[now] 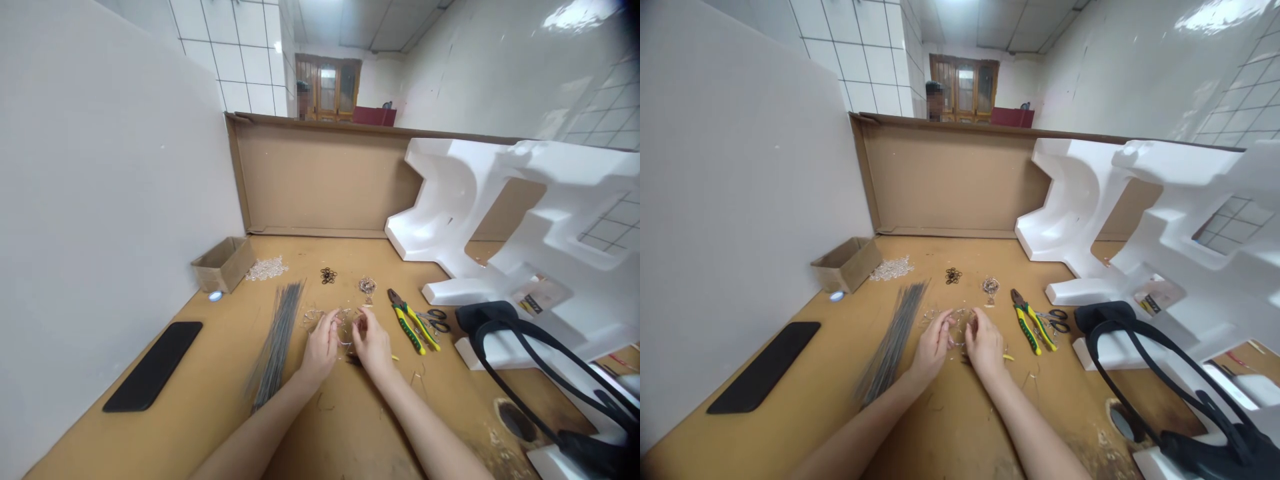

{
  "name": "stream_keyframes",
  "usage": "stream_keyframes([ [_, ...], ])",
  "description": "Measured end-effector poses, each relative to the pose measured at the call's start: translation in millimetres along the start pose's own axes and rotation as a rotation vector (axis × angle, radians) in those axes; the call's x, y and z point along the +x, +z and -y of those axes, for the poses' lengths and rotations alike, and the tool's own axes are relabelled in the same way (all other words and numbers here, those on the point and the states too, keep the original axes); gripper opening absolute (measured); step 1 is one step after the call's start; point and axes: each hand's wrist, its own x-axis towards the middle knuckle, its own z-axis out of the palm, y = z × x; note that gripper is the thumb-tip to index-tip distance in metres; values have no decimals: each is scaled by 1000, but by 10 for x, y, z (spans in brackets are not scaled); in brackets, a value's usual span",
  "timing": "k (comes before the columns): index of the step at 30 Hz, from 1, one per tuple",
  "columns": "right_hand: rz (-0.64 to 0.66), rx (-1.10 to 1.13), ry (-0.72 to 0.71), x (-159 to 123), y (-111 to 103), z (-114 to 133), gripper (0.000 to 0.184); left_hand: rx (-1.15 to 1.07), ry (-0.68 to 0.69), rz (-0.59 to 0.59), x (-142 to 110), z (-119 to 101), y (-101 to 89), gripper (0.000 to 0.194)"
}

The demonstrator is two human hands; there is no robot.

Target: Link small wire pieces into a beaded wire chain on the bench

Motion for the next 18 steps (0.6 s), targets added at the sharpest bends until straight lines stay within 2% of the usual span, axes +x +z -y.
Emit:
stream_keyframes([
  [8,26,-100,-88,8,-62,34,28,-68,-50,-5,32,48,-10,33],
  [13,28,-18,-5,28,-105,20,32,-105,-38,38,66,77,-38,33],
  [18,61,153,77,43,-111,-13,31,-247,-160,47,112,93,-42,36],
])
